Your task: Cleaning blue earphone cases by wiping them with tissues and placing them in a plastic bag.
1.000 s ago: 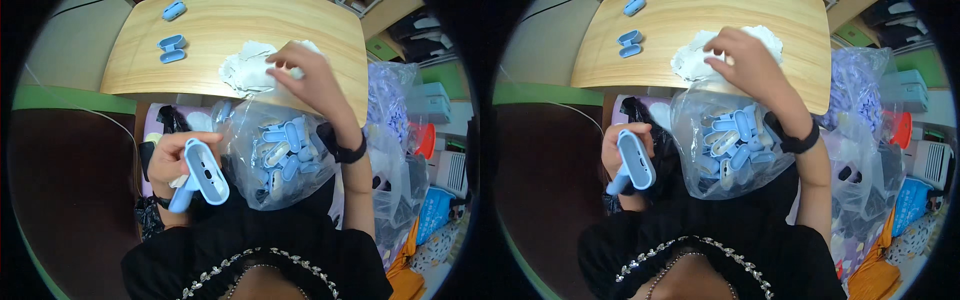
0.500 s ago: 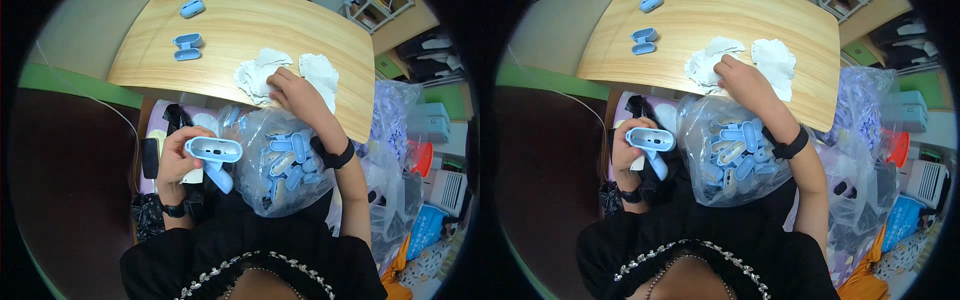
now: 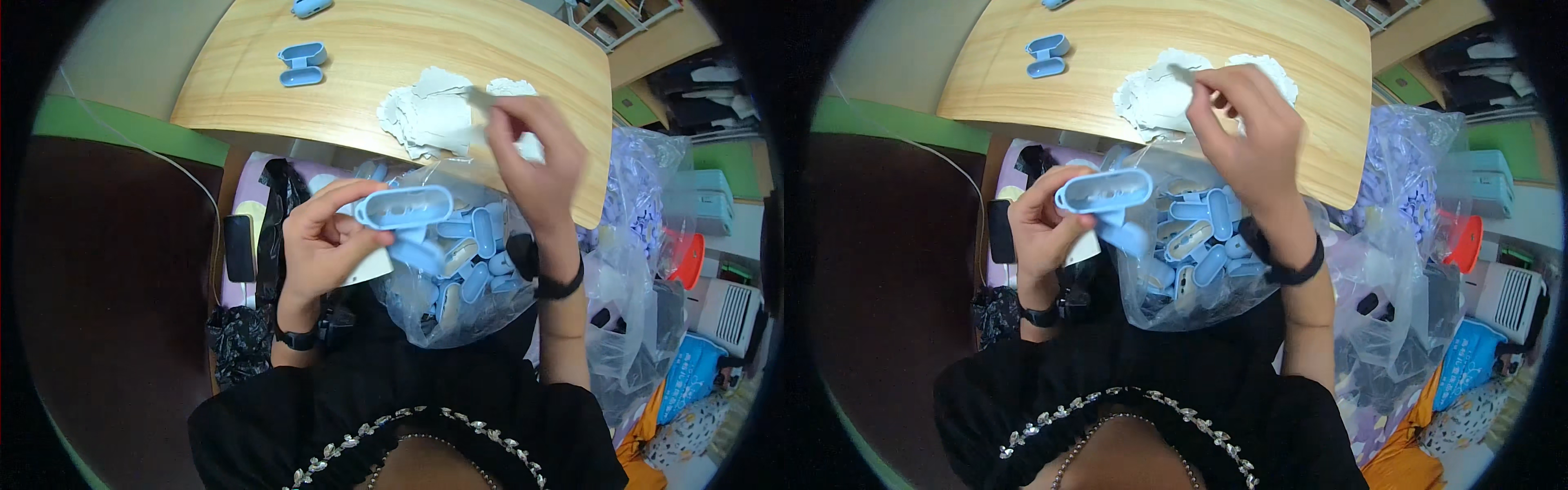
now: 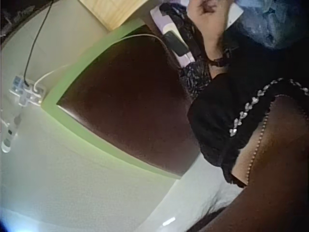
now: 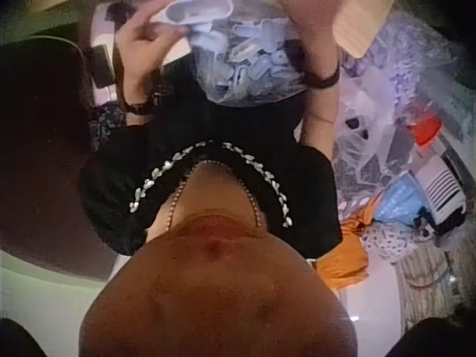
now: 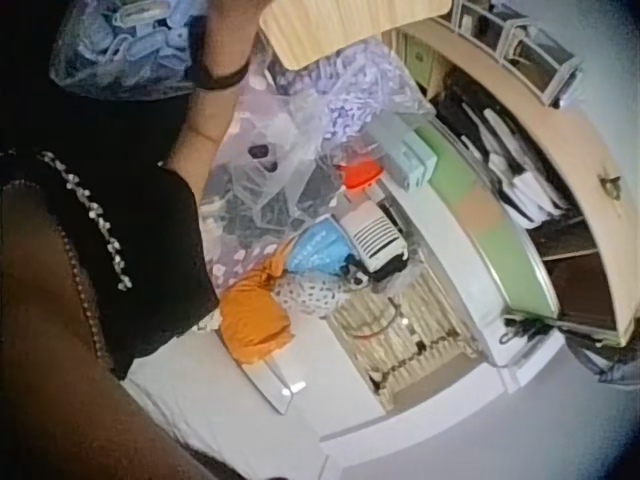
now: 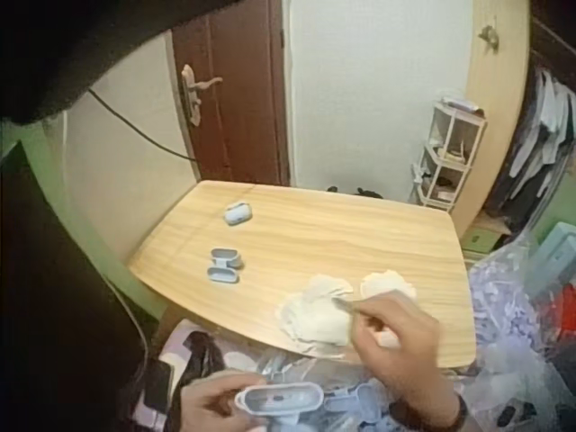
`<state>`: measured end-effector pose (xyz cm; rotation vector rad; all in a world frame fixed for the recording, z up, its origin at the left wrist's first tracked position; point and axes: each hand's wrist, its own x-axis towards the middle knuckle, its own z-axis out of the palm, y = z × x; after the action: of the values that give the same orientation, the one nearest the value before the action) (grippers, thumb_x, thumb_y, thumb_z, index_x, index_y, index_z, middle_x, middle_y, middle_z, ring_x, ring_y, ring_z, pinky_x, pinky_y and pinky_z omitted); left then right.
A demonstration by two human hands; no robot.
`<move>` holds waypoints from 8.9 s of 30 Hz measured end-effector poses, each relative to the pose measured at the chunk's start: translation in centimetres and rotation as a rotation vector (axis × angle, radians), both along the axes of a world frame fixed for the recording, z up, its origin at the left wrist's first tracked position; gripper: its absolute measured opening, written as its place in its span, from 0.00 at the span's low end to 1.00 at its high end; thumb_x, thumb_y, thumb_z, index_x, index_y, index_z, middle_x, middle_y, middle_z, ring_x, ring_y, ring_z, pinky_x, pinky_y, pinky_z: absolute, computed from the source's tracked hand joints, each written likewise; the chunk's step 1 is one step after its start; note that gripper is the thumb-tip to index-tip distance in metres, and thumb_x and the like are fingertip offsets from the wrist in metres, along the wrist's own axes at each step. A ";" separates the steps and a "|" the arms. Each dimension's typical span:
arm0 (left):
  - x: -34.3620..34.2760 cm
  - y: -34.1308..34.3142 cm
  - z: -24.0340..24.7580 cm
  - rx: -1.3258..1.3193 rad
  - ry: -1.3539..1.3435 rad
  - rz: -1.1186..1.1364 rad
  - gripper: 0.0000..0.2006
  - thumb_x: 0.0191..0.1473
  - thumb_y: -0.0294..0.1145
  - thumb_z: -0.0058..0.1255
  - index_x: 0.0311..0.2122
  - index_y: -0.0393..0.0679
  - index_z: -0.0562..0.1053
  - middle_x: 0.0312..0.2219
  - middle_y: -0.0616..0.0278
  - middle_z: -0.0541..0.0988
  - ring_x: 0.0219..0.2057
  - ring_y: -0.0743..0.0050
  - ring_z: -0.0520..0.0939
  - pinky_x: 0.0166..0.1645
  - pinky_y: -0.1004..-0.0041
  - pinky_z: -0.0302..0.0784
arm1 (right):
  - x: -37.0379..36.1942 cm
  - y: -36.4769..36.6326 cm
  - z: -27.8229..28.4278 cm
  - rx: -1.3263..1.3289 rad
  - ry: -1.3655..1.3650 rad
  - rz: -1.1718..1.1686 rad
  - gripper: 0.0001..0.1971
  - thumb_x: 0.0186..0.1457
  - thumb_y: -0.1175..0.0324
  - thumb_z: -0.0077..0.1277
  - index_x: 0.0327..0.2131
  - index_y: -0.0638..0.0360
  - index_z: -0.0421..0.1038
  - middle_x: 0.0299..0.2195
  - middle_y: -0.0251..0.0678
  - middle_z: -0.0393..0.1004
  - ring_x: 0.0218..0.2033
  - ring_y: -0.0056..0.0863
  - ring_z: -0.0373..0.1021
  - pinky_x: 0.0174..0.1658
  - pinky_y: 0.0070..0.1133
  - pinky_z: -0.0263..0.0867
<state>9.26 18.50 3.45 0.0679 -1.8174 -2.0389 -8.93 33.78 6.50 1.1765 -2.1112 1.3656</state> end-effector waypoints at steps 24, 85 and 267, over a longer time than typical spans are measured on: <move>-3.5 5.0 -0.8 -0.404 0.277 0.239 0.15 0.44 0.16 0.54 0.41 0.34 0.75 0.37 0.48 0.79 0.29 0.81 0.80 0.23 0.88 0.69 | 9.8 4.5 0.8 0.316 0.245 -0.017 0.15 0.40 0.80 0.47 0.36 0.66 0.74 0.36 0.39 0.71 0.40 0.33 0.70 0.58 0.49 0.49; -2.0 4.1 0.3 -0.394 0.235 0.199 0.21 0.43 0.22 0.61 0.43 0.26 0.70 0.37 0.39 0.77 0.38 0.64 0.80 0.42 0.75 0.75 | 6.3 7.5 -0.7 -0.145 -0.708 0.304 0.18 0.50 0.77 0.52 0.46 0.66 0.65 0.42 0.37 0.70 0.39 0.21 0.68 0.41 0.16 0.64; -4.8 5.8 -0.7 1.209 -0.177 -0.826 0.03 0.41 0.19 0.42 0.25 0.35 0.67 0.32 0.52 0.72 0.34 0.65 0.76 0.46 0.74 0.71 | 11.2 7.7 3.0 0.328 0.220 0.336 0.11 0.41 0.73 0.56 0.33 0.56 0.75 0.35 0.30 0.74 0.38 0.25 0.72 0.54 0.39 0.60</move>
<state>4.48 24.33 2.76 -0.2019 -0.3769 -3.4991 2.26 41.51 9.52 1.7918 -2.0942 0.9735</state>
